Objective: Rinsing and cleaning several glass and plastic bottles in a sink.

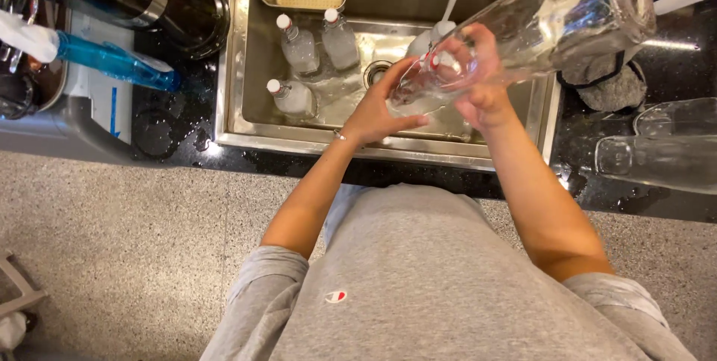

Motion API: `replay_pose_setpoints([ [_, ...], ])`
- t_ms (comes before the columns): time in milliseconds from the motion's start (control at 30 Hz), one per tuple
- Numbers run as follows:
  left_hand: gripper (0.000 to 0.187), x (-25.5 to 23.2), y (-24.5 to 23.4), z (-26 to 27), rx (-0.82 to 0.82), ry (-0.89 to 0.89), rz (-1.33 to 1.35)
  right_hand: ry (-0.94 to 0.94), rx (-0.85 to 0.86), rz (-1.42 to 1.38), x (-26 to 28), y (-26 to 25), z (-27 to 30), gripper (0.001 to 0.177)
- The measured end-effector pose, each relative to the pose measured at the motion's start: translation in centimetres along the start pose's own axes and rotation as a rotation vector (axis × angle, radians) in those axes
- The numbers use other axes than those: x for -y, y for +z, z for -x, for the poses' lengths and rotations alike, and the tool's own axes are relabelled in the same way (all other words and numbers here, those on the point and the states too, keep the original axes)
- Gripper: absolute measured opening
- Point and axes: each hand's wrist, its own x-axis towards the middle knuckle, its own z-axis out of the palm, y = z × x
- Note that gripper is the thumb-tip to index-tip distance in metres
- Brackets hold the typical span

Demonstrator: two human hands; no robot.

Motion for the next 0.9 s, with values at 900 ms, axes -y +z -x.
replay_pose_setpoints([
  [900,0.044,-16.1,-4.1,-2.5,0.293,-0.022,-1.218,-0.177,-0.676,0.367,-1.6,-7.1,5.5,0.122],
])
